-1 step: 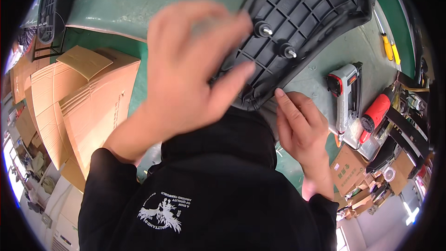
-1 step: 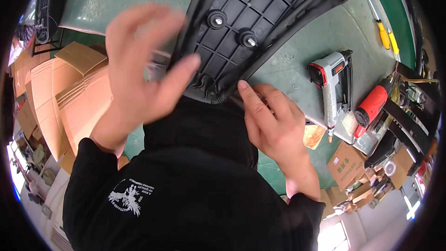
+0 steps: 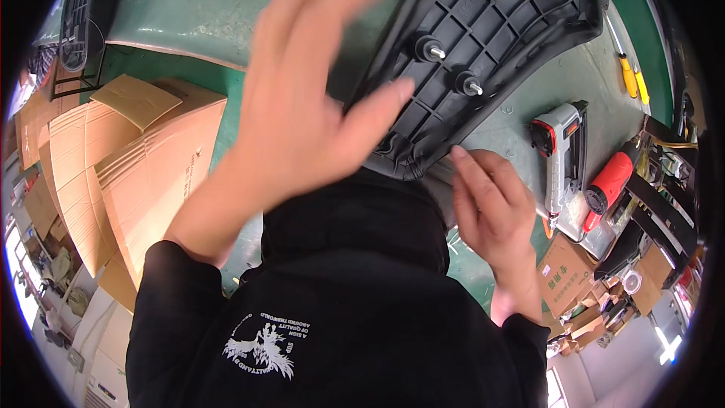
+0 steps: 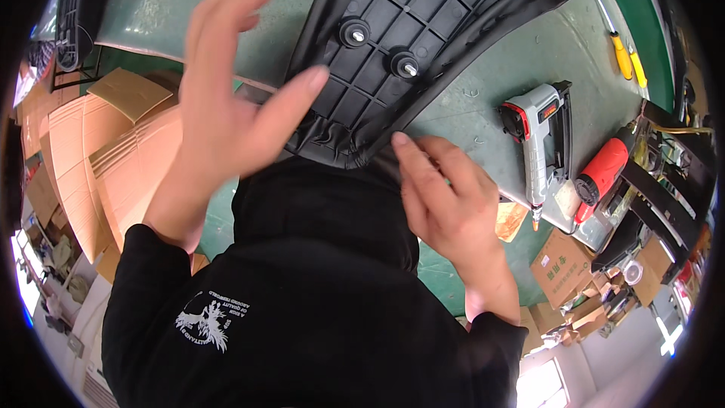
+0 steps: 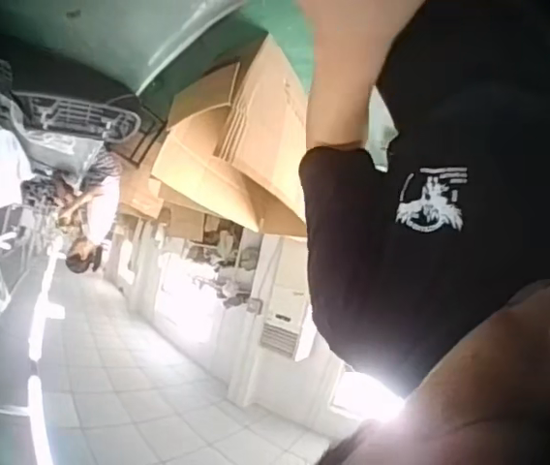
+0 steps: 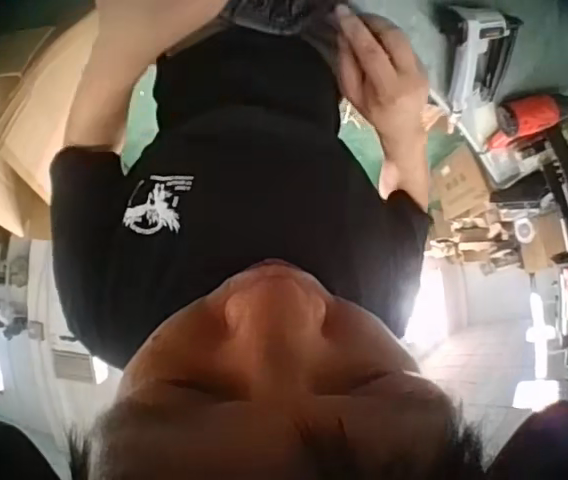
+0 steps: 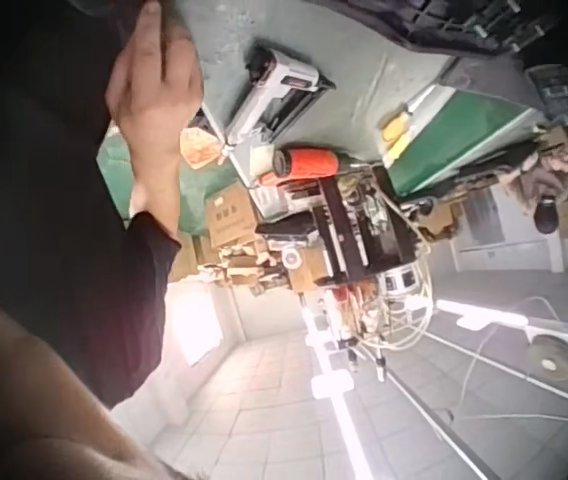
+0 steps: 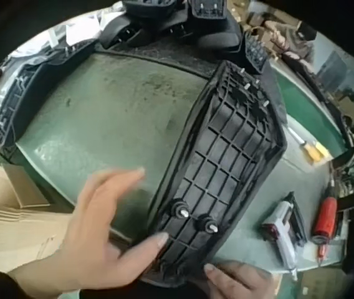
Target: Assembling vehicle seats by stretching and stapling a cover onto a plastic base and securing components with a screwdriver.
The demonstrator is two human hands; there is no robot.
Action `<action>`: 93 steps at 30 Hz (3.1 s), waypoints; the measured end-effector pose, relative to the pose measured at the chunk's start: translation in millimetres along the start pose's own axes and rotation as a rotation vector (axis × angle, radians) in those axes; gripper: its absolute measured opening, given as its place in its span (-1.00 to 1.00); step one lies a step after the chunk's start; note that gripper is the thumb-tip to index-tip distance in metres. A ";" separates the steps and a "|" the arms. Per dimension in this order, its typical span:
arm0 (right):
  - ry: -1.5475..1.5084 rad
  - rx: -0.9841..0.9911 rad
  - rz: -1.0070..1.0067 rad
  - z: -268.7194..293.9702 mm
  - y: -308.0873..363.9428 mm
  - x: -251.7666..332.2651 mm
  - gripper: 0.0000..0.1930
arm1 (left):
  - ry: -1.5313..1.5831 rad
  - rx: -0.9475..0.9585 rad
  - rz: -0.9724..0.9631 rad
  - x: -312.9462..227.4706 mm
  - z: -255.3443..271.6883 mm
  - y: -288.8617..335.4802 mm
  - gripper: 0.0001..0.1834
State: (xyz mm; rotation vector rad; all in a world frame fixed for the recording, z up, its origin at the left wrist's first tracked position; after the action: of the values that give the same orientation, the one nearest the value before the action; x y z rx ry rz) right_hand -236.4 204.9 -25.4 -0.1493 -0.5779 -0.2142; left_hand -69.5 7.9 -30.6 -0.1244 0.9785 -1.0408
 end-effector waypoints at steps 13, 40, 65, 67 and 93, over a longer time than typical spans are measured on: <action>0.716 -0.115 -0.628 54.3 51.8 -126.0 -0.11 | 0.249 0.459 0.126 -33.5 -21.9 -82.7 -0.10; -0.644 0.271 -0.770 18.4 12.1 3.2 -0.71 | 0.333 0.295 -0.278 -26.3 -31.9 -78.8 -0.11; -0.494 0.238 -1.025 45.5 24.1 -4.1 -0.78 | 0.306 0.023 -0.676 -5.6 -55.1 -62.1 -0.14; -0.501 0.285 -0.993 40.2 25.6 -7.0 -0.78 | 0.300 0.018 -0.695 -5.8 -56.4 -60.4 -0.13; -0.340 0.414 -0.840 44.9 -2.1 -1.5 -0.69 | 0.368 0.216 -0.126 -5.8 -54.5 -71.2 -0.11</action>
State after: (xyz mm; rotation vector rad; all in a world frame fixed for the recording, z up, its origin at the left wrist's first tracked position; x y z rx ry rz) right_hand -261.7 212.0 11.1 0.4821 -0.9903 -0.8855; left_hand -157.8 -7.3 -22.6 0.1930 1.1918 -1.3067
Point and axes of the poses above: each hand's wrist, its own y-axis away from the middle knuckle, its own z-axis out of the back of the hand, x = y × z, the point moved 5 cm from there along -y, towards the middle knuckle, and after that the axes turned 12 degrees about -z, right-handed, at the moved point
